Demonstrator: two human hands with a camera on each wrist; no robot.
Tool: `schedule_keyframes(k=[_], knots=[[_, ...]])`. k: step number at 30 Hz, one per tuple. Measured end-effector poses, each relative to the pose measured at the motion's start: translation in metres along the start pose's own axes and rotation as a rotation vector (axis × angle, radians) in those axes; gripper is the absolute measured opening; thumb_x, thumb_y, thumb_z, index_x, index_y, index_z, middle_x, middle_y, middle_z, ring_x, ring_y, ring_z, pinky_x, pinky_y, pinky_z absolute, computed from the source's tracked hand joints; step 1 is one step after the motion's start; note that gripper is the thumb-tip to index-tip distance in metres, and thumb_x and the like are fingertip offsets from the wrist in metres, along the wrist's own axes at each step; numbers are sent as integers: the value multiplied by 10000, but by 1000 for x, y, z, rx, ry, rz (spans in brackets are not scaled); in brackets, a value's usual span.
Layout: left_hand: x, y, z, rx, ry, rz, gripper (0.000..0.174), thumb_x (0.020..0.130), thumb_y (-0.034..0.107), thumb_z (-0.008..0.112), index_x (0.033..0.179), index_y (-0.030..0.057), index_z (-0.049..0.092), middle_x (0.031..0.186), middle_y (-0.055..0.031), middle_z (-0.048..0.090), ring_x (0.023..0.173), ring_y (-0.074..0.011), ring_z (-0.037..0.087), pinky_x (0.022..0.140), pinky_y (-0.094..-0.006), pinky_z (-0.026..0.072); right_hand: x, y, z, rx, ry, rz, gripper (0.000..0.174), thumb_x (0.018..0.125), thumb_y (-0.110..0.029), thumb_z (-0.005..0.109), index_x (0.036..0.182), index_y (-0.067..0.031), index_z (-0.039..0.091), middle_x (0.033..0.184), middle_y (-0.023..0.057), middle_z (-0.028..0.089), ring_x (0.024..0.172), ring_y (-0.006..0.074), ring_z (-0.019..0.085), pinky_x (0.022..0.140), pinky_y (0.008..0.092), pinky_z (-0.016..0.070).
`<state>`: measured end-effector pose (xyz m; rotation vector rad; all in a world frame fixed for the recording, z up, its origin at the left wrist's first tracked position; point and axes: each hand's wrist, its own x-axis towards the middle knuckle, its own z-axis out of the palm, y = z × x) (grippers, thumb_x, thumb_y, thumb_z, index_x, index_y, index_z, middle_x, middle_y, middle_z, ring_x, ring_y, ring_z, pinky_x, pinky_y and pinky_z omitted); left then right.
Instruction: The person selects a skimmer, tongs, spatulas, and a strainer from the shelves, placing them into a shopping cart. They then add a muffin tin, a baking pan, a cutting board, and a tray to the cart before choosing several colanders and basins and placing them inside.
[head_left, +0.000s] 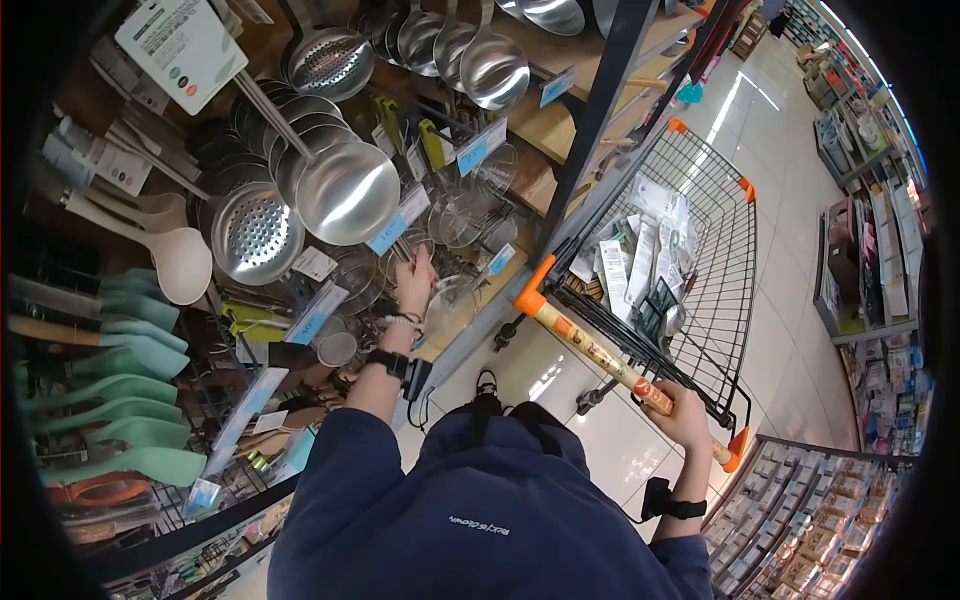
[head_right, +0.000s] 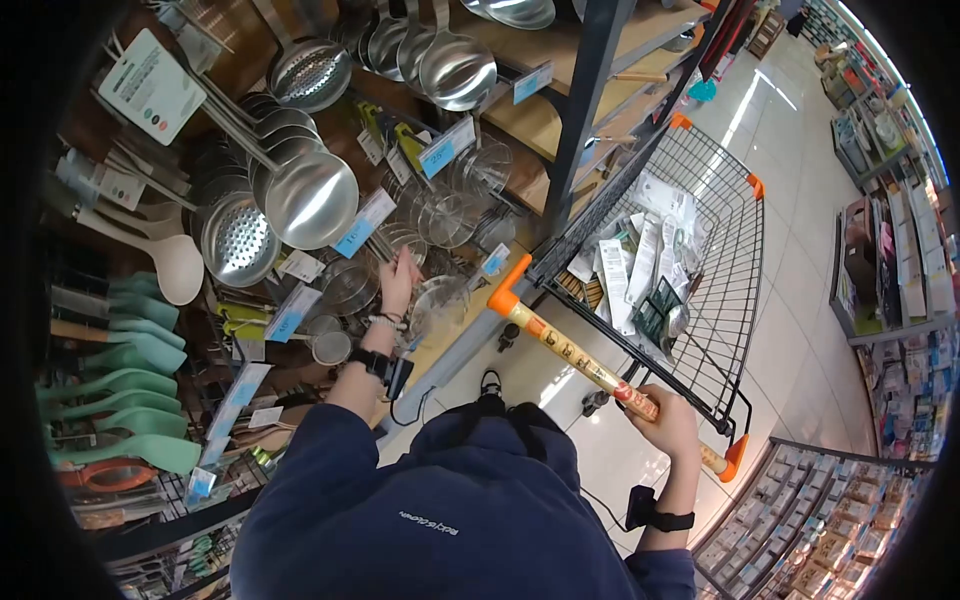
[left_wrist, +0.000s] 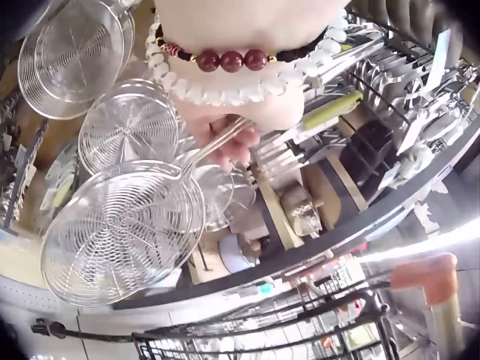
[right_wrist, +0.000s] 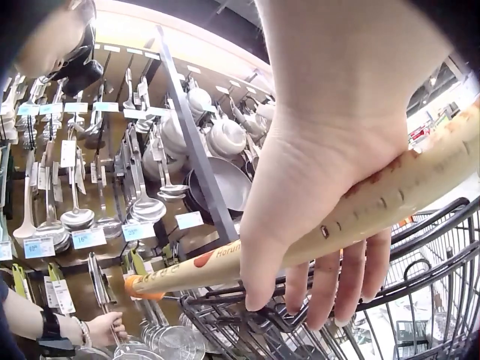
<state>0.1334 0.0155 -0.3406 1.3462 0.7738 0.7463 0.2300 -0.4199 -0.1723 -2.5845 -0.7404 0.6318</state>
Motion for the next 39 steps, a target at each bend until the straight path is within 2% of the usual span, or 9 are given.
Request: schedule_keyframes(k=[5,12,17,19,22,29,32,37,39], knots=[[-40,19,7,-334,44,-70,423,936,236,444,553,121,304,466,54,276,370,-58,251,350,-237,179,4,5,-1,-41,5,-15,293,661,-265,677,897,-99,630,713,124,626,668,295,610,612,352,475],[-63,19,-18,-24,28,-14,473,926,254,473,496,107,340,466,54,355,420,-40,283,400,-248,200,9,15,-3,-13,-79,-65,306,689,-271,663,931,-89,618,726,165,614,690,323,604,624,383,473],[-104,39,-6,557,20,275,254,787,136,550,601,-15,466,487,-117,432,443,-189,408,449,-349,316,14,21,-18,120,-330,-89,452,726,-314,658,1072,-40,557,816,187,615,763,338,598,686,392,468],[-117,48,0,664,-304,518,96,657,65,535,689,-23,512,590,-199,474,535,-337,489,500,-399,363,17,11,-37,17,-418,-121,481,723,-314,665,1098,-41,540,860,187,609,820,334,586,722,385,462],[-136,84,18,800,-438,312,123,612,49,524,726,2,536,635,-199,500,627,-386,496,526,-408,382,23,-10,-73,-64,-496,-206,536,721,-298,686,1150,-36,502,992,185,578,972,336,533,820,367,438],[-150,175,71,861,-525,476,45,699,89,550,709,47,564,600,-158,528,566,-334,534,483,-387,408,30,-89,-136,207,76,-1078,541,671,-217,716,1152,-55,526,1190,127,492,1115,305,466,909,398,401],[-156,177,91,994,-541,549,133,768,191,567,677,98,599,583,-122,564,557,-299,566,486,-387,445,20,-113,-137,100,-93,-1232,533,657,-197,721,1140,-66,539,1213,121,482,1147,294,451,930,413,388],[-172,193,127,1143,-714,532,107,724,186,576,666,101,607,546,-102,553,528,-282,567,487,-374,448,41,-98,-87,-142,38,-951,497,628,-121,696,1093,-53,534,1041,143,581,953,297,561,795,373,466],[-170,203,137,1124,-706,567,121,698,178,593,627,85,563,537,-87,536,509,-278,551,480,-368,430,52,-85,-84,-370,-329,-606,397,650,-88,653,1026,-59,530,843,143,616,780,307,603,675,376,486]])
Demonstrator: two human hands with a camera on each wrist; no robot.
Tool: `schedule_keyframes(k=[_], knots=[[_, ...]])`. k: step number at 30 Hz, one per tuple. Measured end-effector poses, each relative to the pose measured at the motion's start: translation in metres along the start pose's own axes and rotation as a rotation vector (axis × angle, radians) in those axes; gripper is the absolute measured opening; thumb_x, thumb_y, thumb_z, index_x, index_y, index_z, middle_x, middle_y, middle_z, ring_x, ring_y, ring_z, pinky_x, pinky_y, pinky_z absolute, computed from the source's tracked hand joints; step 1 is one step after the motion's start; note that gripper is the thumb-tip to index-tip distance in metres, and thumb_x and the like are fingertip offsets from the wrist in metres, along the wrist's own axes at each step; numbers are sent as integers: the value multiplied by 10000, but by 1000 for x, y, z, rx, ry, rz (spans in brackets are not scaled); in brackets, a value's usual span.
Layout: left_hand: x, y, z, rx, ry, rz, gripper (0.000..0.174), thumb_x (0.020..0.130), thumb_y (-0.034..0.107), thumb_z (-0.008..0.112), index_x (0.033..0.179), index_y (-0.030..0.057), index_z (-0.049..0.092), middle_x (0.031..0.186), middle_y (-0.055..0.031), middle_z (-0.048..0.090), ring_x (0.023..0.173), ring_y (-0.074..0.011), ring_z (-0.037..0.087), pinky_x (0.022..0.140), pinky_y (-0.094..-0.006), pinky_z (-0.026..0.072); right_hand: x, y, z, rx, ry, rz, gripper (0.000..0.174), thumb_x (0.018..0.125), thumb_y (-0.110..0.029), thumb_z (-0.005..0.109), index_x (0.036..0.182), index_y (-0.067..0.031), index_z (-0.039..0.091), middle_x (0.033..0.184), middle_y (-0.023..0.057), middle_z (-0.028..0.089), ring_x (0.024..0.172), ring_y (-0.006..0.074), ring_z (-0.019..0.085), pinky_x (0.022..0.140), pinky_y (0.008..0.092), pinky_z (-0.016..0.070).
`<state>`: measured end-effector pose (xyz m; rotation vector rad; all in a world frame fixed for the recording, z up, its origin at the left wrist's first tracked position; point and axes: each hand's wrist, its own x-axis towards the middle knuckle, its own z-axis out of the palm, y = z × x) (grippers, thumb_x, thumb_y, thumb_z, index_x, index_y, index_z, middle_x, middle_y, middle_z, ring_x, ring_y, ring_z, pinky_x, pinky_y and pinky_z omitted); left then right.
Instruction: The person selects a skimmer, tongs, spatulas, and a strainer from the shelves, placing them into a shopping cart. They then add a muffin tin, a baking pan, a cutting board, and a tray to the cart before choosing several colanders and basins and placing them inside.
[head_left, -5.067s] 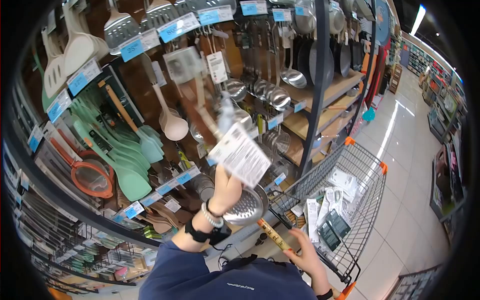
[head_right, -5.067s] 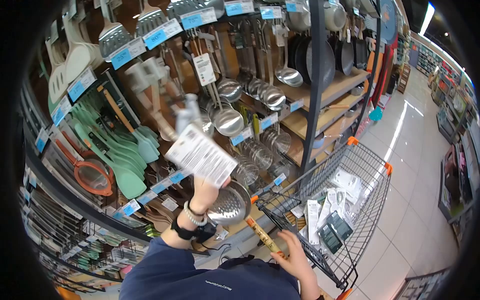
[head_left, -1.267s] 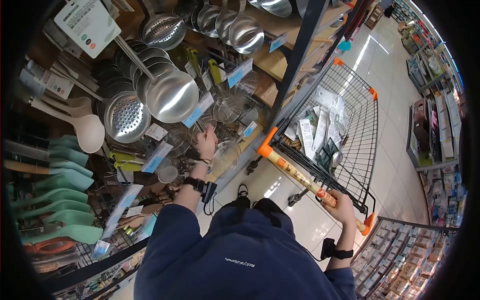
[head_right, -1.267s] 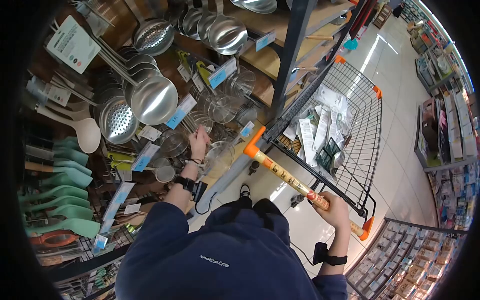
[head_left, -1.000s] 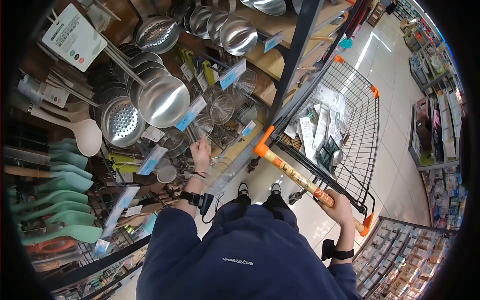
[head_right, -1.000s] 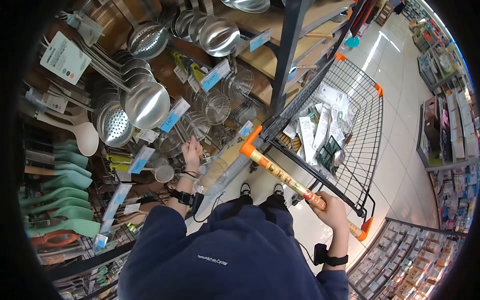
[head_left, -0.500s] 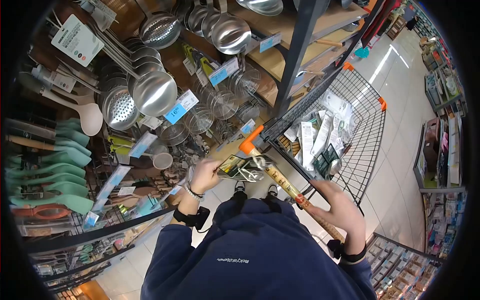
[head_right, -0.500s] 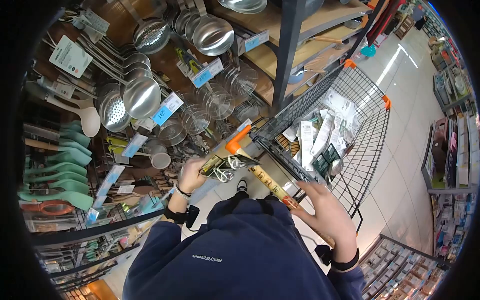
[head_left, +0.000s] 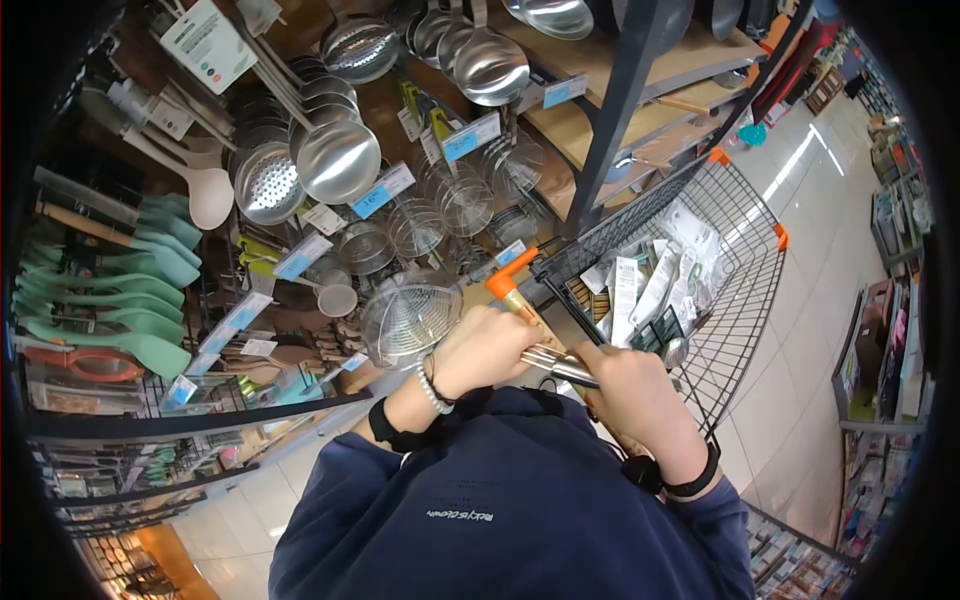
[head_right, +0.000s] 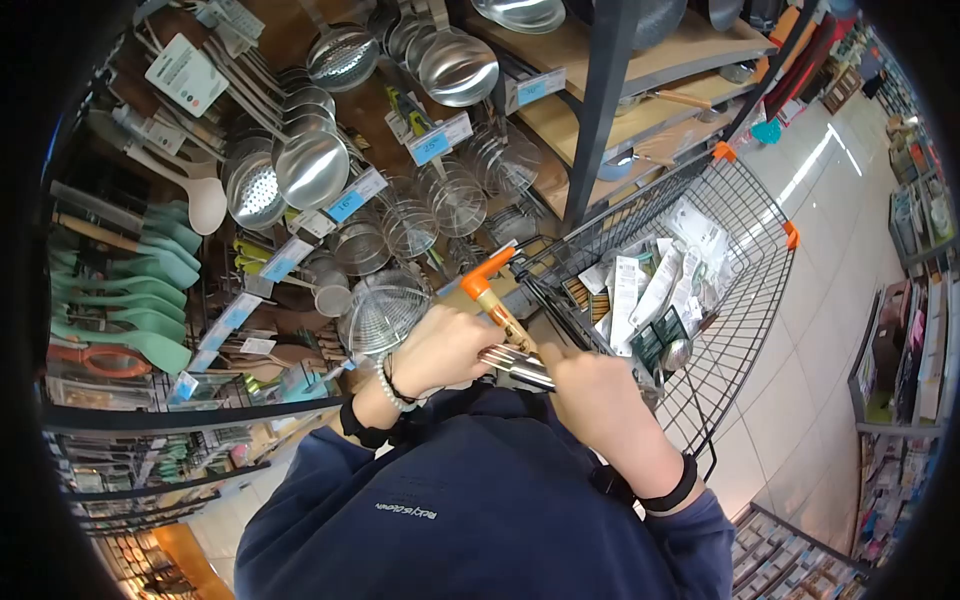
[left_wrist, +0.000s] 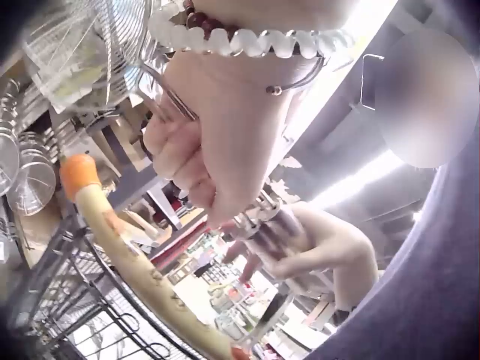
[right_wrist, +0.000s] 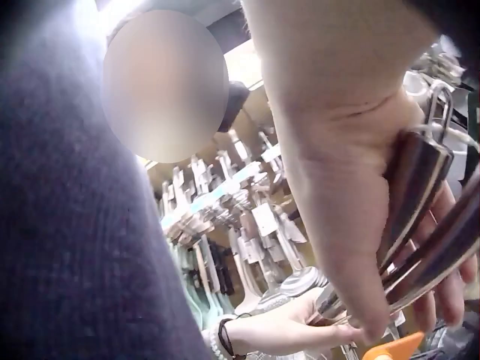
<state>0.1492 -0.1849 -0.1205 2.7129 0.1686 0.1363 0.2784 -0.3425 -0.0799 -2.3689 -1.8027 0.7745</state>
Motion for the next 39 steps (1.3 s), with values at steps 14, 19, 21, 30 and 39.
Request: schedule_keyframes(k=[14,19,21,30,39], knots=[[34,13,36,-300,267,386,211,729,184,661,905,91,589,946,-47,526,965,-241,499,817,-362,396,-43,134,2,565,519,505,122,809,-69,544,880,23,508,573,60,479,479,149,507,449,294,409],[30,-15,100,-200,120,385,187,776,286,614,753,105,570,776,-15,526,786,-196,495,692,-316,389,-31,229,67,615,516,784,195,750,-96,570,891,30,523,575,47,499,449,137,484,435,288,393],[31,-12,108,-191,201,402,204,781,301,602,713,111,569,683,0,502,717,-176,488,640,-305,381,-24,257,90,635,508,852,246,716,-112,591,903,35,528,577,49,505,454,136,486,434,286,393],[37,-11,123,-183,353,355,222,762,293,595,627,128,534,617,15,461,612,-153,472,564,-288,370,-8,335,180,1003,514,1116,722,651,-105,646,1271,74,323,767,147,588,641,201,587,505,316,470],[56,-10,127,-193,420,340,266,770,298,593,569,131,541,587,21,463,612,-145,469,578,-287,368,-15,326,136,879,377,975,475,823,-218,571,1260,-97,428,1054,95,568,756,162,588,588,263,461]])
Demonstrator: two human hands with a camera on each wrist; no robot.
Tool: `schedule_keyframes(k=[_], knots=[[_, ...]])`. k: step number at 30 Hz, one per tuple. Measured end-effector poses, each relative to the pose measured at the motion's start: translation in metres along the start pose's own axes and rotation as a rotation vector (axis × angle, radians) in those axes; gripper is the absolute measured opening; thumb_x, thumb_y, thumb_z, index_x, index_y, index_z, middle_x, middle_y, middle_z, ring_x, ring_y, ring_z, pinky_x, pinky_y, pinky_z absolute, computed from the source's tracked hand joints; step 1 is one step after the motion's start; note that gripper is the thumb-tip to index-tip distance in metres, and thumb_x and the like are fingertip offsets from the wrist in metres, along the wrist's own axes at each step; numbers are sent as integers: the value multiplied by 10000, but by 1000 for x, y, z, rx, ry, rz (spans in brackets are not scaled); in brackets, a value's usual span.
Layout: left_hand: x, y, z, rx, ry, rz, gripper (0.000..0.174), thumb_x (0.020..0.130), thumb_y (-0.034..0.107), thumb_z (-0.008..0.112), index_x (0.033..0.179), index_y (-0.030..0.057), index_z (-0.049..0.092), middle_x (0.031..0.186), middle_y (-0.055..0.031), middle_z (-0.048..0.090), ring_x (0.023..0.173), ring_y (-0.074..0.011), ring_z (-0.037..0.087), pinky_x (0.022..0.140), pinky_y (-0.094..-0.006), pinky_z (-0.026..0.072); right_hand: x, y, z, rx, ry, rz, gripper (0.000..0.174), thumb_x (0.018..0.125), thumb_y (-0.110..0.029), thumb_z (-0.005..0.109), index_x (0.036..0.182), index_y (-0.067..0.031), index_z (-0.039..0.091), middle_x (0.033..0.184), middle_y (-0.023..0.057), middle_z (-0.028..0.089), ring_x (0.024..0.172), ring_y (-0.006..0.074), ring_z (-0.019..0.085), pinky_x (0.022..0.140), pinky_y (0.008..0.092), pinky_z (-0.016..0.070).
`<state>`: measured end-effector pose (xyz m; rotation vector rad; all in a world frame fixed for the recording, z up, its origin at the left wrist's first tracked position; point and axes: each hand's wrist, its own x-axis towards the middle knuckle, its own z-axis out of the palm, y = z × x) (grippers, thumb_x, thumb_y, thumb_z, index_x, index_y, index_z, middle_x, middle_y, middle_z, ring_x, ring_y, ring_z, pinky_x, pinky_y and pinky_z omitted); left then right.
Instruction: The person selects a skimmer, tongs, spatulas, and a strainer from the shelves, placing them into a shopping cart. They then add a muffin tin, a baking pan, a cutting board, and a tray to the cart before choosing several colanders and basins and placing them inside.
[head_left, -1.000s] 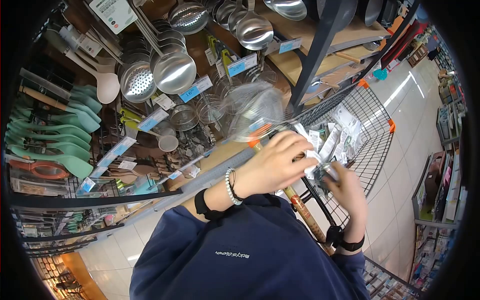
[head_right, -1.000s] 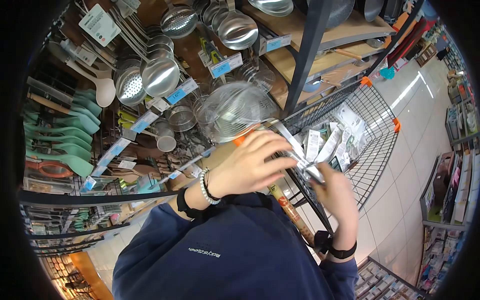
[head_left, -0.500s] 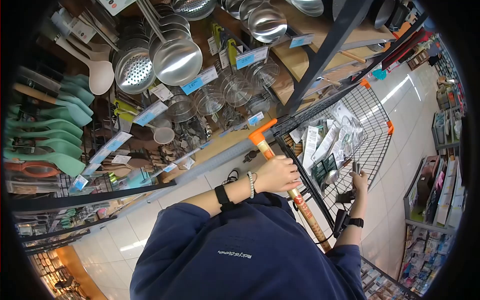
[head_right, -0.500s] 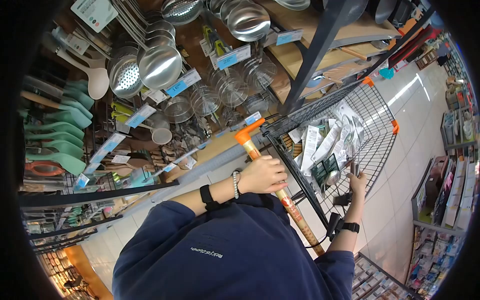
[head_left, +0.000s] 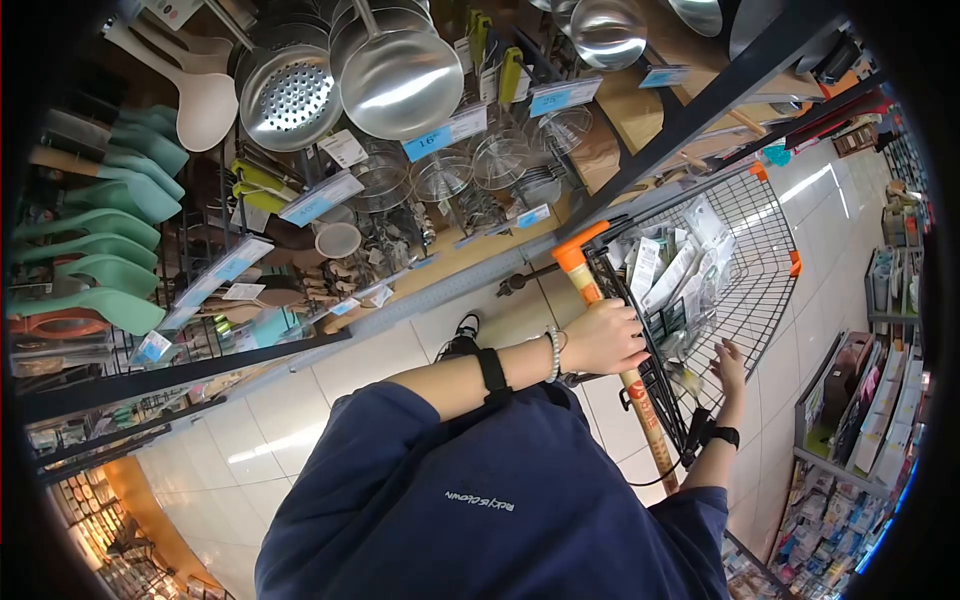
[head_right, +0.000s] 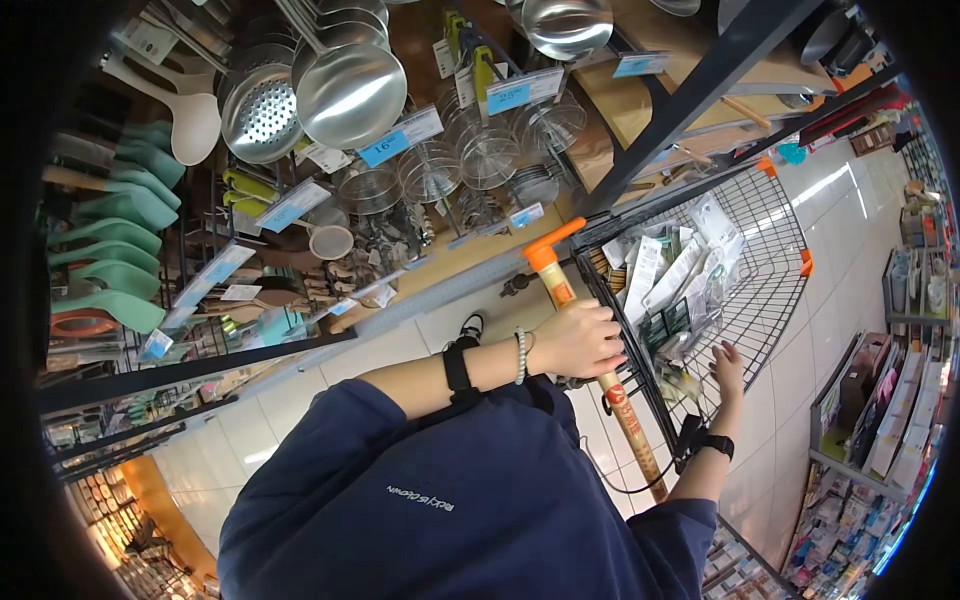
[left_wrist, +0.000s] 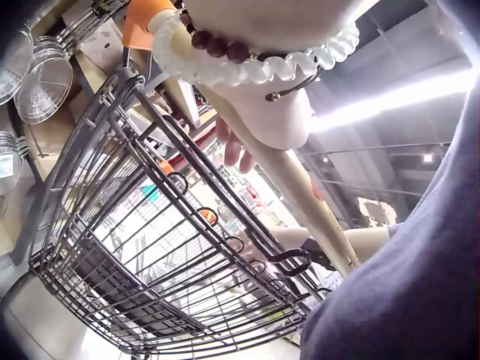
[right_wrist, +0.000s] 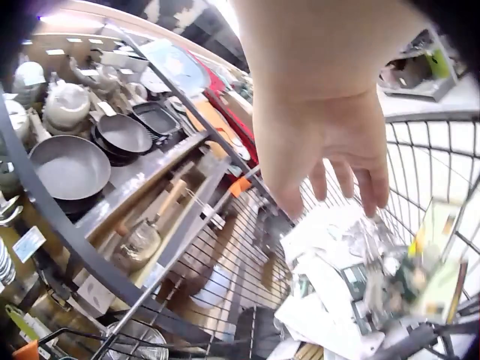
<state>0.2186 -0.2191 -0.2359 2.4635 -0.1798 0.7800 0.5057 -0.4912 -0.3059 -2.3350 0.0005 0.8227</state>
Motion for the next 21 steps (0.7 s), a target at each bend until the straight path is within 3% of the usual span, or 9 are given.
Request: schedule_keyframes(k=[4,6,9,10,12,14,18,20,21], knots=[[9,-6,5,20,22,16,301,781,313,580,549,130,525,576,21,463,617,-148,468,605,-290,361,-56,-65,-13,-182,-129,-188,467,823,-242,587,1235,-62,458,1032,92,601,775,161,590,657,292,464],[14,-8,-1,6,-111,-20,223,773,299,594,640,121,572,651,7,502,702,-157,488,668,-298,375,-93,-92,-11,-350,-194,-394,501,805,-224,622,1234,-30,450,1035,113,601,805,187,600,692,308,472],[19,-11,-14,-125,84,33,217,745,230,628,920,112,578,969,-51,515,965,-219,478,822,-350,374,-186,-147,23,-464,-249,-382,618,741,-223,697,1251,-5,424,1105,162,574,950,245,581,787,332,462],[14,-15,-19,-130,82,34,217,745,230,628,920,112,578,969,-51,515,965,-219,478,822,-350,374,-201,-148,30,-499,-287,-419,652,720,-225,716,1257,-5,417,1129,177,562,995,257,569,816,334,455],[3,-28,-27,-140,266,-100,194,735,167,625,910,109,565,989,-60,506,977,-235,481,816,-369,376,-203,-124,47,-410,-372,-677,692,677,-213,748,1249,4,425,1158,196,540,1040,261,548,841,334,444],[-24,-57,-27,-70,350,-211,176,720,91,606,885,87,545,962,-81,511,956,-256,482,805,-376,380,-196,-105,71,-362,-310,-641,674,666,-201,752,1225,12,442,1132,201,549,1017,267,558,827,335,448],[-96,-140,-22,-109,445,-763,203,693,29,582,872,47,489,917,-133,497,921,-312,482,827,-389,385,-197,-112,98,-356,-10,-595,438,631,-131,744,1011,-1,568,921,161,605,830,305,599,719,343,465],[-144,-194,-2,69,416,-919,153,738,14,574,878,34,516,838,-102,538,808,-241,528,730,-316,417,-194,-113,100,-381,18,-590,417,627,-131,741,991,-8,580,903,150,608,812,300,600,704,341,468],[-169,-224,10,-34,430,-999,148,751,22,574,887,29,516,811,-83,553,764,-210,540,688,-301,426,-192,-115,100,-409,45,-586,397,622,-130,739,972,-14,591,884,139,612,794,296,601,688,340,470]])
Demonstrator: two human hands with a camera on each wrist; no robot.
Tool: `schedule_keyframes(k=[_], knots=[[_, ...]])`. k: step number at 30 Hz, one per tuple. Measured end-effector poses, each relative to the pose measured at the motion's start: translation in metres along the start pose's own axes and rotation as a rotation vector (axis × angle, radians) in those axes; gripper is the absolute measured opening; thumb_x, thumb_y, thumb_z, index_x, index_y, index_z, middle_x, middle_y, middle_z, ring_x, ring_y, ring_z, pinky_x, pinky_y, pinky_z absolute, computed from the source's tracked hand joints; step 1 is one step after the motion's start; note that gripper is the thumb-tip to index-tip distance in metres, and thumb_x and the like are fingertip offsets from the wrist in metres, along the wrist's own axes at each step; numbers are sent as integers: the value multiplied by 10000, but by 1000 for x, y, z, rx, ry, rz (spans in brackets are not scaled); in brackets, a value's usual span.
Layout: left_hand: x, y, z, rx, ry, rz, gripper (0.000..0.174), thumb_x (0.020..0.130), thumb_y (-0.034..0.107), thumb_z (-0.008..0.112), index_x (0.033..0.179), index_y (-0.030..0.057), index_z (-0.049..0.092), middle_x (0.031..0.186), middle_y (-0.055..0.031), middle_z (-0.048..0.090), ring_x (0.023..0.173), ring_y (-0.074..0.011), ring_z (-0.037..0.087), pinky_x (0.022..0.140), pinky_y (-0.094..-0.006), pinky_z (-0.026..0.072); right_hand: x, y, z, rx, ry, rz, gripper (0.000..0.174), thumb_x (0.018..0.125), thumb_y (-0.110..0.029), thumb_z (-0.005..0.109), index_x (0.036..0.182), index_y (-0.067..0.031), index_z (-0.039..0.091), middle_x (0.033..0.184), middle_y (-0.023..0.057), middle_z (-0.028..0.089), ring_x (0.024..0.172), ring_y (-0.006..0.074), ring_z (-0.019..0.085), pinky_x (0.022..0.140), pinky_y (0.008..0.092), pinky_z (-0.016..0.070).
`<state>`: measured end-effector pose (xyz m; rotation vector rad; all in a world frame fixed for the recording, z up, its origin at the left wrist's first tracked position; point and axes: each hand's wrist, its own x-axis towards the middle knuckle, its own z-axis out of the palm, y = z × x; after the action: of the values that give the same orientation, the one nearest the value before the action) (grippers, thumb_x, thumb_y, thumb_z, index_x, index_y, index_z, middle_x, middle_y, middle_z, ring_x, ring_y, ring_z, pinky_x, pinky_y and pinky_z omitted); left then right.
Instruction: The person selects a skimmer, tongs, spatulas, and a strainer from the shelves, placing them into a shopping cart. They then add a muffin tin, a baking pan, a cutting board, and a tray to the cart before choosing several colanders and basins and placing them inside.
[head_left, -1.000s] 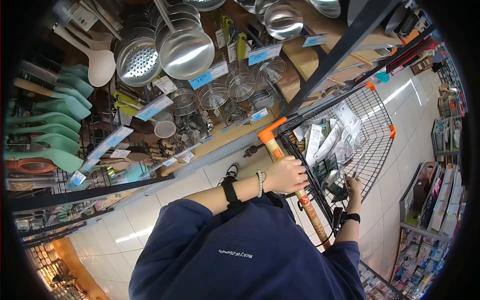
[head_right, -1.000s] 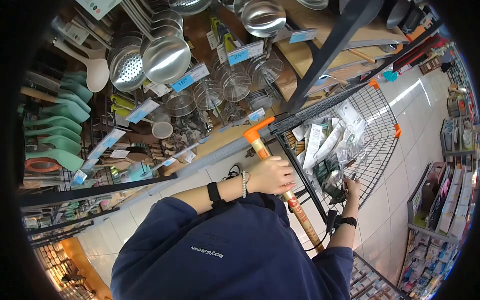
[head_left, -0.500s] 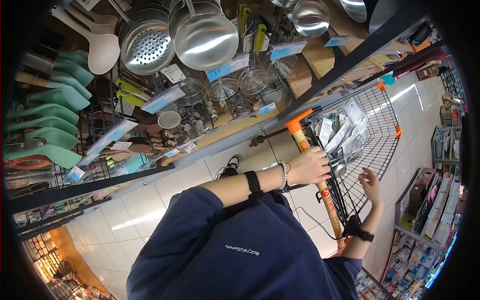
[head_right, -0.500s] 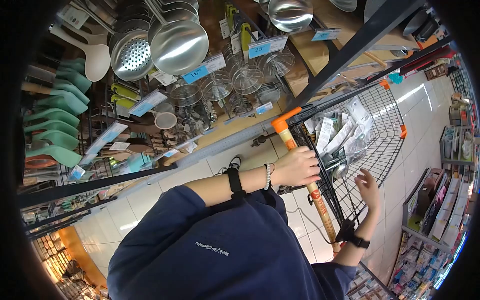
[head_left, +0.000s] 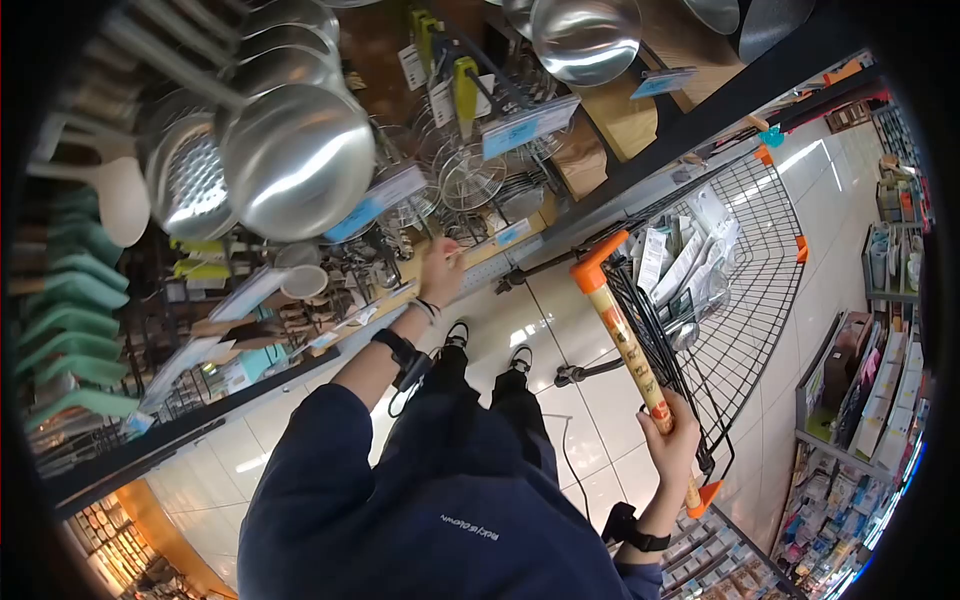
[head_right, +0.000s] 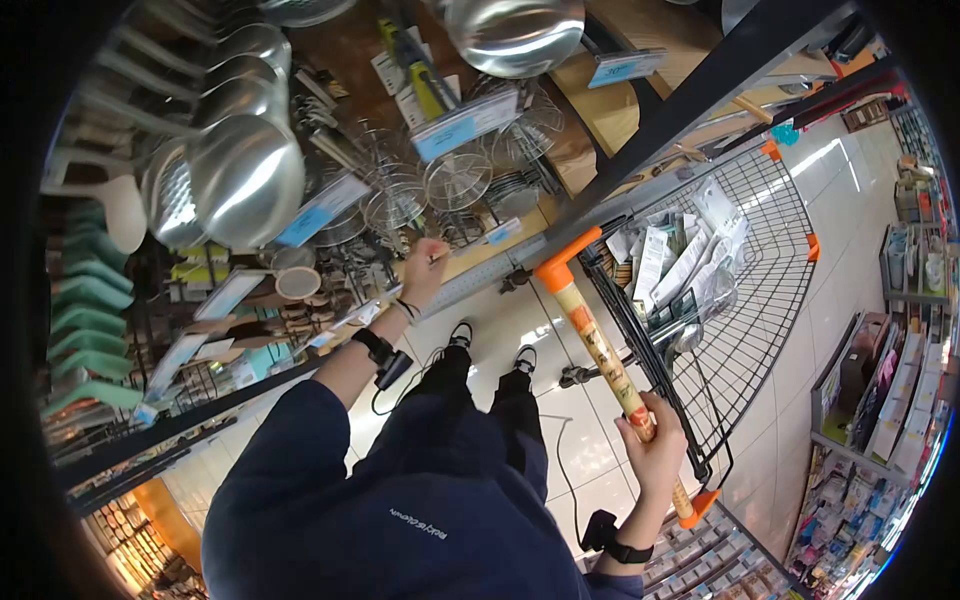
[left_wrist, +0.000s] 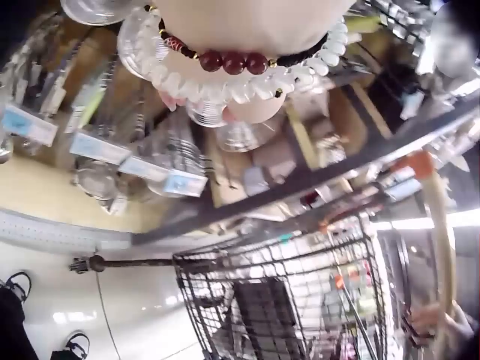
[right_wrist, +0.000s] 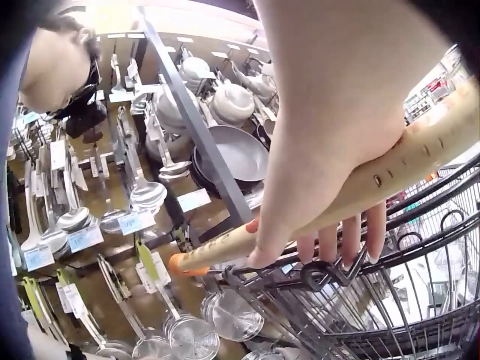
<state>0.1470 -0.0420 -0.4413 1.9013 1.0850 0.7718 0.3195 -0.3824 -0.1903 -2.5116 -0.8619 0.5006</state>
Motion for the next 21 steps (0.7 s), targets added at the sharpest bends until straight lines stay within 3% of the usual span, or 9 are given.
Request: schedule_keyframes(k=[3,5,7,10,12,13,15,18,21], knots=[[26,-48,12,-105,-50,-161,116,756,50,580,858,16,534,727,-68,580,659,-160,561,587,-279,442,6,-4,-3,143,-41,132,411,610,-133,736,972,-7,588,866,143,610,785,296,597,682,342,471],[32,-61,26,-133,-68,-217,100,748,70,584,819,8,552,670,-71,591,599,-142,570,528,-272,448,9,0,0,123,8,76,434,607,-218,736,950,5,589,851,152,608,795,308,594,689,349,465],[19,-63,37,-414,-457,-342,123,760,104,535,677,16,556,560,-46,564,500,-114,537,478,-258,434,11,-2,1,79,11,94,450,619,-280,726,941,4,593,850,150,608,793,307,593,693,354,461],[-22,-82,63,-247,-931,-706,261,756,156,487,551,13,564,531,-74,582,522,-159,584,505,-276,464,16,-7,4,32,39,67,432,616,-292,719,912,-3,593,817,139,600,746,307,581,655,358,449],[-47,-132,85,134,-1094,-320,227,746,205,547,773,-10,617,723,-162,634,707,-245,627,659,-341,499,18,-8,5,14,59,92,412,610,-272,715,901,-7,594,808,137,597,733,306,577,644,359,447],[-59,-156,95,134,-1102,-303,227,746,205,547,773,-10,617,723,-162,634,707,-245,627,659,-341,499,18,-6,5,-7,55,94,391,602,-247,707,890,-8,593,807,135,597,729,305,575,638,357,446],[-71,-193,106,305,-518,-415,498,721,272,624,1112,-9,498,1038,-242,570,966,-337,557,849,-412,444,18,0,9,-38,81,47,348,577,-187,686,865,-15,593,805,127,597,719,304,568,619,352,438],[-57,-223,103,351,-365,-573,703,706,359,644,1236,-10,366,1123,-266,508,1050,-378,497,898,-392,400,19,0,10,-79,71,102,345,567,-187,690,853,-18,598,770,120,586,702,293,561,594,341,420],[-45,-266,110,386,-273,-535,761,708,303,673,1299,52,264,1238,-257,402,1109,-426,422,936,-442,381,23,-6,13,-96,58,96,305,590,-135,657,854,-4,578,774,107,584,680,248,546,553,300,396]])
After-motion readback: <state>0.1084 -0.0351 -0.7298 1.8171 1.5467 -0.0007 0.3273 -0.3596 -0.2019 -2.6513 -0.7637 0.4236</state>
